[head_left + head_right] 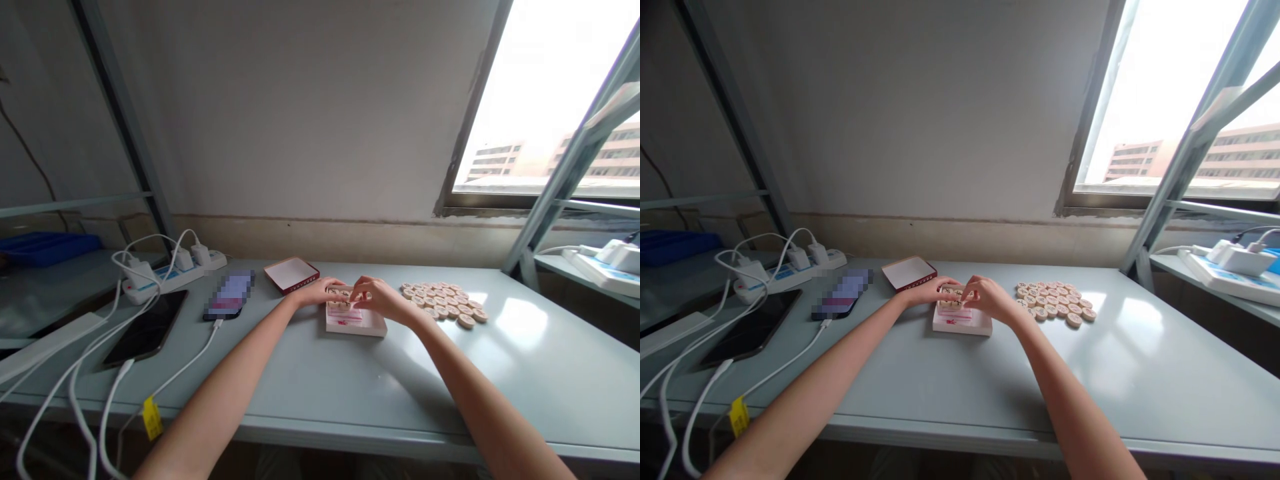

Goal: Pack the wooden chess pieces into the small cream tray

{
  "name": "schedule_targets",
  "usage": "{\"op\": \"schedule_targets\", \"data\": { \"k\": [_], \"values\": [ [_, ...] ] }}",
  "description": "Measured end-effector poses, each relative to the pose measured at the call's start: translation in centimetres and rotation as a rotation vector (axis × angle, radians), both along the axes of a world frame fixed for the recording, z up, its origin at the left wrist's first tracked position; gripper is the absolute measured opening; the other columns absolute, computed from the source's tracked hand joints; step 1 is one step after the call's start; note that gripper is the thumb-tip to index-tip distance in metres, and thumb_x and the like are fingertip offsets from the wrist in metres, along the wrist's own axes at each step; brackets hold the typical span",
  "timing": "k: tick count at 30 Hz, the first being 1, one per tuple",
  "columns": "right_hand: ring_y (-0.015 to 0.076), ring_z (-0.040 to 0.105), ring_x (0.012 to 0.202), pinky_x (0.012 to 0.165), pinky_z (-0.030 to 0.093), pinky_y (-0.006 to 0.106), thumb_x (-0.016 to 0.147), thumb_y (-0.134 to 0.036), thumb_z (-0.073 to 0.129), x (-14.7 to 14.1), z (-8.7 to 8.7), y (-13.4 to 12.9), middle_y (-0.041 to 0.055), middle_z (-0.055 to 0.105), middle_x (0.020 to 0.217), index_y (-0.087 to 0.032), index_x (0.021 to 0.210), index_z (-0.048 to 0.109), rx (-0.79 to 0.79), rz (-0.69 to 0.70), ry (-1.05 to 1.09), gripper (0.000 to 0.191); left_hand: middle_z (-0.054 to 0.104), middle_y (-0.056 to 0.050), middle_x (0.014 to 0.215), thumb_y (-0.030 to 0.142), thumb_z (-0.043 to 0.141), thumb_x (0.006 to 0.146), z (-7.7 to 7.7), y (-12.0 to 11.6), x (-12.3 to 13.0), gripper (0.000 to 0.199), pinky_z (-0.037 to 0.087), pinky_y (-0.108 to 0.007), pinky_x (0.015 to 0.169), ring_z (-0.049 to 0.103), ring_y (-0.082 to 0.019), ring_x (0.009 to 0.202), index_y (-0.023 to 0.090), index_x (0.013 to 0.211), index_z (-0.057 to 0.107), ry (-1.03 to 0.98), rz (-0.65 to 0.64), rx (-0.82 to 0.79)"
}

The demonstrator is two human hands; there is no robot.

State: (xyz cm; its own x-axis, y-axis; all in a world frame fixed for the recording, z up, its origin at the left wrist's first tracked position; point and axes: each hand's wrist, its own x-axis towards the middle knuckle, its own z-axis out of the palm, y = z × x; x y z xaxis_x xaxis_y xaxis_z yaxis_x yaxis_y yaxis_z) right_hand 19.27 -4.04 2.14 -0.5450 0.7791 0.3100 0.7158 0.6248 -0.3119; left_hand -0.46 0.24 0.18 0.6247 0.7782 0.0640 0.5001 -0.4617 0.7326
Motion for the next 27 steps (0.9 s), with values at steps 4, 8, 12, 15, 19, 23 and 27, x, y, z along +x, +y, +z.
{"op": "schedule_targets", "data": {
  "k": [4,8,12,15,19,23,27],
  "values": [
    [0.0167,0.056,0.071,0.060,0.037,0.025,0.074,-0.026,0.054,3.0,2.4,-0.9,0.0027,0.061,0.079,-0.023,0.079,0.064,0.067,-0.415,-0.193,0.011,0.048,-0.008,0.118,0.050,0.063,0.060,-0.6,0.2,0.1,0.059,0.034,-0.030,0.089,0.043,-0.024,0.110,0.021,0.110,0.053,-0.008,0.043,0.019],
    [0.0219,0.058,0.069,0.054,0.035,0.027,0.070,-0.027,0.057,5.2,3.0,-1.5,0.0096,0.063,0.076,-0.017,0.078,0.065,-0.138,-0.671,-0.440,0.015,0.048,-0.009,0.117,0.049,0.064,0.059,-0.7,0.4,0.1,0.059,0.035,-0.029,0.088,0.045,-0.024,0.108,0.018,0.108,0.054,-0.030,0.035,-0.002],
    [0.0200,0.058,0.064,0.051,0.036,0.026,0.068,-0.026,0.059,5.2,2.6,-1.5,0.0084,0.063,0.071,-0.018,0.074,0.066,-0.223,-0.650,-0.459,0.012,0.050,-0.009,0.114,0.049,0.063,0.060,-0.5,0.3,0.2,0.058,0.036,-0.029,0.087,0.048,-0.023,0.105,0.017,0.108,0.054,-0.030,0.018,0.001],
    [0.0170,0.057,0.059,0.048,0.036,0.023,0.061,-0.021,0.064,4.9,2.4,-1.4,0.0052,0.062,0.066,-0.019,0.072,0.067,-0.274,-0.589,-0.404,0.012,0.050,-0.009,0.115,0.047,0.063,0.061,-0.3,0.0,0.3,0.056,0.036,-0.029,0.087,0.047,-0.023,0.105,0.016,0.107,0.054,-0.020,0.033,0.012],
    [0.0150,0.055,0.055,0.048,0.037,0.023,0.057,-0.013,0.063,4.8,2.4,-1.1,0.0037,0.062,0.063,-0.017,0.066,0.066,-0.274,-0.543,-0.338,0.010,0.052,-0.008,0.113,0.044,0.061,0.064,-0.3,-0.2,0.4,0.051,0.036,-0.027,0.087,0.047,-0.023,0.106,0.016,0.106,0.055,-0.029,0.032,0.030],
    [0.0155,0.057,0.067,0.056,0.040,0.023,0.067,-0.025,0.059,3.5,2.4,-0.8,0.0004,0.064,0.072,-0.024,0.078,0.064,-0.093,-0.362,-0.102,0.012,0.052,-0.008,0.113,0.045,0.061,0.064,-0.3,-0.1,0.3,0.052,0.037,-0.028,0.086,0.048,-0.023,0.105,0.017,0.107,0.055,-0.015,0.034,0.041],
    [0.0137,0.057,0.071,0.062,0.041,0.022,0.070,-0.022,0.057,0.9,1.5,-0.8,-0.0011,0.062,0.075,-0.024,0.083,0.061,-0.085,-0.099,-0.003,0.014,0.053,-0.009,0.112,0.045,0.060,0.065,-0.4,0.1,0.5,0.051,0.036,-0.028,0.086,0.049,-0.023,0.104,0.015,0.107,0.055,-0.003,0.015,0.075]
  ]
}}
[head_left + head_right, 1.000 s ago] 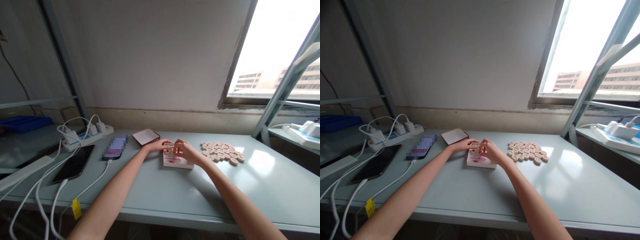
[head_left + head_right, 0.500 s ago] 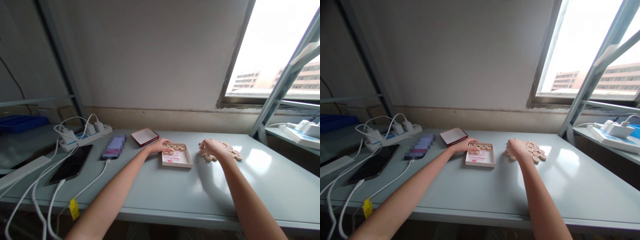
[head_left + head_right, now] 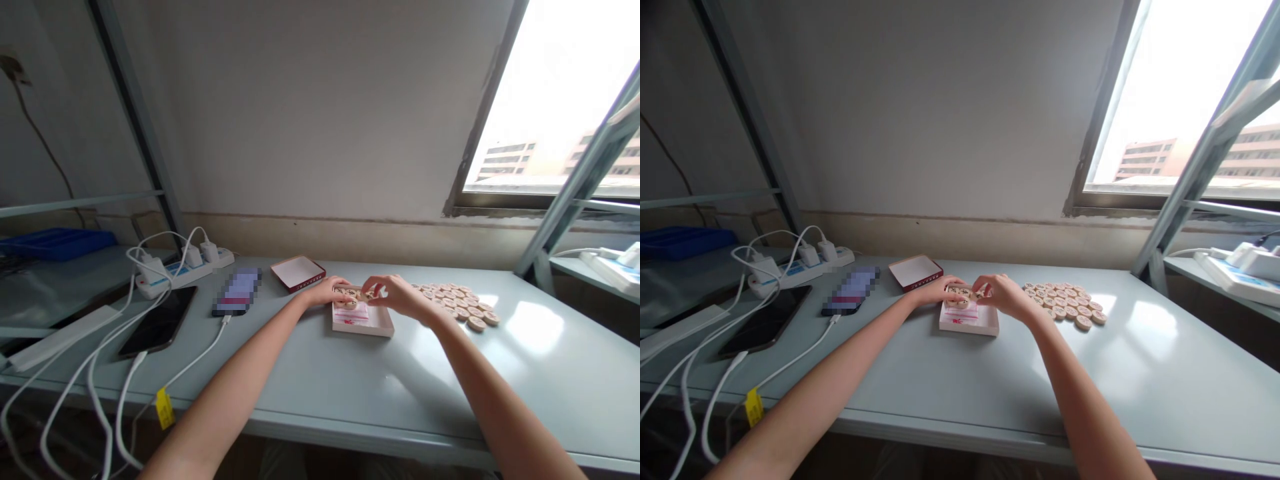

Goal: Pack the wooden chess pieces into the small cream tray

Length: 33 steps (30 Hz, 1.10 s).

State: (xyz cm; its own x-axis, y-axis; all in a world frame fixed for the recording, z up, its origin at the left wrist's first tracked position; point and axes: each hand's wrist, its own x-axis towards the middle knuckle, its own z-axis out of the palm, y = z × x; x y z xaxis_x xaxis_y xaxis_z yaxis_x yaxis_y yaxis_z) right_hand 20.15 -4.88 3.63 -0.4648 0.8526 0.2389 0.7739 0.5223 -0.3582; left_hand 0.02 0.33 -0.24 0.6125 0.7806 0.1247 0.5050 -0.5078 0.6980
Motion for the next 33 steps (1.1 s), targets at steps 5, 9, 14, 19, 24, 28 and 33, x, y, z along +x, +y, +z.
{"op": "schedule_targets", "data": {
  "k": [5,9,14,19,24,28,33],
  "values": [
    [0.0120,0.056,0.069,0.062,0.040,0.022,0.069,-0.012,0.057,-1.7,-1.7,0.3,0.0022,0.058,0.085,-0.019,0.081,0.058,0.072,0.113,-0.026,0.014,0.056,-0.009,0.109,0.046,0.057,0.068,0.0,0.0,0.1,0.047,0.036,-0.028,0.086,0.049,-0.022,0.103,0.015,0.104,0.057,-0.003,-0.018,0.028],
    [0.0119,0.055,0.067,0.060,0.040,0.021,0.070,-0.015,0.056,-1.1,-1.7,0.5,0.0010,0.059,0.081,-0.019,0.080,0.058,0.101,0.094,-0.052,0.011,0.056,-0.009,0.107,0.044,0.058,0.068,0.3,-0.3,0.1,0.046,0.038,-0.027,0.083,0.051,-0.021,0.100,0.014,0.103,0.057,-0.029,-0.034,0.016],
    [0.0126,0.055,0.066,0.058,0.038,0.020,0.069,-0.015,0.058,-0.8,-1.1,0.3,-0.0004,0.060,0.076,-0.021,0.080,0.060,0.124,0.074,-0.116,0.012,0.056,-0.010,0.108,0.040,0.059,0.068,0.6,-0.6,0.3,0.044,0.038,-0.027,0.083,0.051,-0.022,0.100,0.013,0.103,0.057,-0.008,0.006,-0.003],
    [0.0118,0.055,0.067,0.063,0.038,0.021,0.071,-0.013,0.056,-1.3,-0.7,-0.2,0.0004,0.061,0.084,-0.022,0.078,0.063,0.157,0.104,-0.163,0.013,0.057,-0.009,0.107,0.041,0.058,0.068,0.7,-0.7,0.3,0.044,0.038,-0.027,0.083,0.051,-0.022,0.099,0.013,0.101,0.058,-0.002,-0.004,0.007],
    [0.0126,0.055,0.066,0.063,0.038,0.023,0.073,-0.011,0.054,-1.4,-0.9,-0.4,0.0019,0.061,0.085,-0.022,0.081,0.063,0.194,0.084,-0.194,0.016,0.058,-0.007,0.106,0.043,0.058,0.068,0.6,-0.6,0.3,0.043,0.038,-0.026,0.083,0.051,-0.022,0.100,0.015,0.101,0.058,-0.006,-0.020,0.006],
    [0.0118,0.054,0.067,0.062,0.039,0.022,0.069,-0.008,0.056,-1.6,-2.0,0.4,0.0031,0.058,0.089,-0.019,0.090,0.058,0.185,0.092,-0.088,0.023,0.056,-0.008,0.110,0.043,0.057,0.069,0.5,-0.4,0.3,0.045,0.036,-0.028,0.086,0.048,-0.023,0.104,0.015,0.104,0.057,0.018,0.000,0.015],
    [0.0115,0.054,0.069,0.062,0.039,0.021,0.069,-0.019,0.060,-0.1,-1.0,0.6,0.0010,0.058,0.082,-0.020,0.075,0.060,0.111,0.028,-0.080,0.005,0.054,-0.008,0.112,0.043,0.057,0.068,0.7,-0.7,0.2,0.047,0.037,-0.028,0.085,0.049,-0.022,0.103,0.015,0.106,0.055,0.026,0.005,-0.015]
  ]
}}
